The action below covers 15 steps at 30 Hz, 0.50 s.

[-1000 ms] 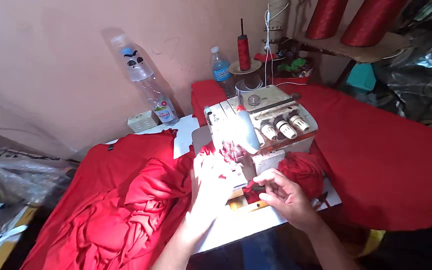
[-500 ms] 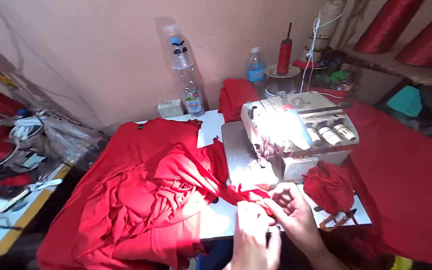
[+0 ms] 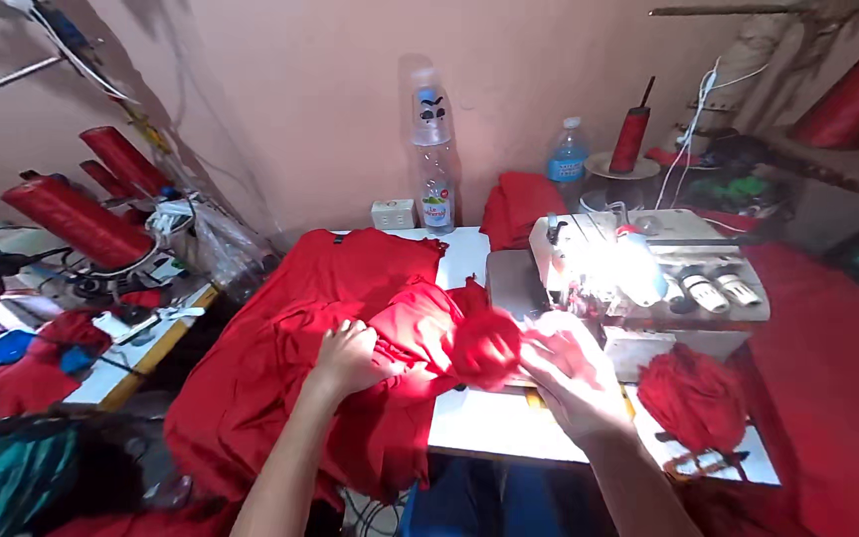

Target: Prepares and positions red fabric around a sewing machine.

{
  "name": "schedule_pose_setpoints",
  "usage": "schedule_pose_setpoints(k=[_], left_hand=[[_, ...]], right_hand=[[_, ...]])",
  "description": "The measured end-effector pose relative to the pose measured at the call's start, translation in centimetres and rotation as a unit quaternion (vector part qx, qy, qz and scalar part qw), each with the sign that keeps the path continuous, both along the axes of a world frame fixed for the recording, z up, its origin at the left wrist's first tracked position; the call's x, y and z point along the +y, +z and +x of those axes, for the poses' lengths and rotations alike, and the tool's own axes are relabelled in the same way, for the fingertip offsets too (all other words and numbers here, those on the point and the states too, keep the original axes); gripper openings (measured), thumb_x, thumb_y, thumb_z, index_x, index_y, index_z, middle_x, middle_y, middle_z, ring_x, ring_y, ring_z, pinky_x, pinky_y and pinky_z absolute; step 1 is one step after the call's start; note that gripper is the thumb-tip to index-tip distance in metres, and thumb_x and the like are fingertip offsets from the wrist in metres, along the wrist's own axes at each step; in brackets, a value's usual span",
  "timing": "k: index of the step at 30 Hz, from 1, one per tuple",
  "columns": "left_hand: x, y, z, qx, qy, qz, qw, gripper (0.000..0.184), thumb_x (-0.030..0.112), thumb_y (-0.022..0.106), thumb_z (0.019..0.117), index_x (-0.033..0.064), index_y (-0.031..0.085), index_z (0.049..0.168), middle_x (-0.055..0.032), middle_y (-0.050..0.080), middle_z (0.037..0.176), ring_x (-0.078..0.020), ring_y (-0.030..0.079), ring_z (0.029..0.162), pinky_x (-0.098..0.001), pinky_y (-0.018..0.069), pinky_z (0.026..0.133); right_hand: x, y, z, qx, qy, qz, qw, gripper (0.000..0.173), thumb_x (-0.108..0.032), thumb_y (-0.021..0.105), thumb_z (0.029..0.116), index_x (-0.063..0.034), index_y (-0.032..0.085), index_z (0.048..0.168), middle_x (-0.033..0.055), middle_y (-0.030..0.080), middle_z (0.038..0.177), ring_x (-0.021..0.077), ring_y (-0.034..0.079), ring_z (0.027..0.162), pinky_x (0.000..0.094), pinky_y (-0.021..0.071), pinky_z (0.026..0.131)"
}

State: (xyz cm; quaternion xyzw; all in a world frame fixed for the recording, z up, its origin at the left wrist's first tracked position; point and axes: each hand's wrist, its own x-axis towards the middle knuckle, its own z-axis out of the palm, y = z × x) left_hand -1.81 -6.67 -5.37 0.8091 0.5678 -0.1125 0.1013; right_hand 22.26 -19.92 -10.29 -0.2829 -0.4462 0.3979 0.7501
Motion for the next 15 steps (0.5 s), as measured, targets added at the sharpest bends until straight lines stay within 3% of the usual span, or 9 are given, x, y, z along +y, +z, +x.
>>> schedule_pose_setpoints(k=[2, 4, 6, 8, 9, 10, 12, 13, 15], left_hand=[[0.2, -0.6, 0.7, -0.016, 0.021, -0.012, 1.0, 0.053, 0.041, 0.068, 0.0959, -0.004, 0.066, 0.124, -0.0286, 0.06, 0.133, -0.0466, 0.051, 0.132, -0.0668, 0.0347, 0.11], [0.6, -0.1, 0.4, -0.046, 0.03, -0.004, 0.998, 0.038, 0.028, 0.056, 0.1036, -0.006, 0.067, 0.118, -0.0291, 0.064, 0.125, -0.0452, 0.057, 0.125, -0.0639, 0.0401, 0.105], [0.3, 1.4, -0.7, -0.161, 0.011, -0.015, 0.987, 0.04, 0.022, 0.044, 0.1095, -0.0127, 0.062, 0.121, -0.0314, 0.062, 0.124, -0.042, 0.059, 0.121, -0.0564, 0.0422, 0.106], [-1.4, 3.4, -0.6, -0.371, 0.043, -0.068, 0.925, 0.039, 0.019, 0.036, 0.1121, -0.012, 0.052, 0.13, -0.0246, 0.059, 0.125, -0.027, 0.058, 0.115, -0.0434, 0.0457, 0.103], [-2.8, 4.7, 0.3, -0.472, 0.07, -0.102, 0.873, 0.037, 0.018, 0.035, 0.1122, -0.0076, 0.051, 0.133, -0.0167, 0.061, 0.121, -0.0169, 0.06, 0.109, -0.0355, 0.0497, 0.098], [-4.4, 6.2, 1.6, -0.556, 0.092, -0.126, 0.816, 0.034, 0.018, 0.034, 0.1123, -0.0043, 0.052, 0.13, -0.0107, 0.064, 0.11, -0.0118, 0.063, 0.097, -0.031, 0.0539, 0.088], [-7.2, 9.5, 4.6, -0.662, 0.082, -0.152, 0.729, 0.032, 0.021, 0.031, 0.1128, 0.0024, 0.057, 0.113, -0.0019, 0.064, 0.085, -0.0065, 0.064, 0.073, -0.0244, 0.0561, 0.069], [-8.4, 11.1, 6.0, -0.695, 0.052, -0.158, 0.7, 0.035, 0.023, 0.028, 0.1129, 0.0061, 0.057, 0.104, 0.0012, 0.062, 0.078, -0.0044, 0.062, 0.067, -0.022, 0.054, 0.063], [-10.2, 14.9, 8.4, -0.749, 0.0, -0.144, 0.647, 0.034, 0.023, 0.029, 0.1119, 0.0112, 0.056, 0.096, 0.0043, 0.06, 0.073, -0.003, 0.059, 0.064, -0.021, 0.052, 0.06]], right_hand=[[2.0, 1.8, -0.8, -0.081, 0.084, 0.03, 0.993, 0.067, -0.017, 0.071, 0.0911, 0.0033, 0.037, 0.145, 0.0128, 0.054, 0.144, 0.0199, 0.061, 0.126, 0.0365, 0.0569, 0.101], [2.0, 2.5, -1.6, -0.235, 0.065, 0.026, 0.97, 0.06, -0.018, 0.067, 0.0939, 0.0094, 0.043, 0.141, 0.0184, 0.055, 0.141, 0.0167, 0.064, 0.12, 0.0296, 0.0581, 0.095], [0.8, 1.9, -1.9, -0.397, 0.095, 0.006, 0.913, 0.041, -0.017, 0.067, 0.096, 0.0055, 0.058, 0.129, 0.0166, 0.066, 0.123, 0.0132, 0.069, 0.099, 0.0274, 0.0589, 0.082], [0.8, 1.3, -2.2, -0.525, 0.227, -0.059, 0.818, 0.042, -0.023, 0.065, 0.0994, 0.0047, 0.06, 0.13, 0.0209, 0.068, 0.118, 0.0255, 0.07, 0.094, 0.0409, 0.0573, 0.082], [1.3, 0.9, -2.7, -0.556, 0.271, -0.075, 0.782, 0.05, -0.029, 0.067, 0.0986, 0.0068, 0.058, 0.133, 0.025, 0.067, 0.12, 0.0324, 0.069, 0.101, 0.0481, 0.0552, 0.089], [1.9, 0.6, -3.6, -0.559, 0.28, -0.065, 0.778, 0.061, -0.033, 0.072, 0.0952, 0.0086, 0.054, 0.137, 0.0272, 0.065, 0.125, 0.035, 0.066, 0.111, 0.0506, 0.0514, 0.098], [3.0, 1.2, -6.4, -0.452, 0.217, -0.001, 0.865, 0.073, -0.031, 0.082, 0.0846, 0.012, 0.054, 0.136, 0.0234, 0.066, 0.125, 0.0248, 0.063, 0.118, 0.04, 0.0472, 0.107], [3.5, 1.9, -8.5, -0.346, 0.17, 0.029, 0.922, 0.059, -0.024, 0.086, 0.0803, 0.0079, 0.062, 0.124, 0.011, 0.072, 0.112, 0.0091, 0.067, 0.108, 0.0273, 0.0523, 0.1], [3.9, 4.4, -12.6, -0.129, 0.114, 0.066, 0.983, 0.044, -0.004, 0.081, 0.0774, 0.0076, 0.061, 0.114, 0.0015, 0.073, 0.098, -0.0016, 0.068, 0.094, 0.02, 0.0569, 0.09]])
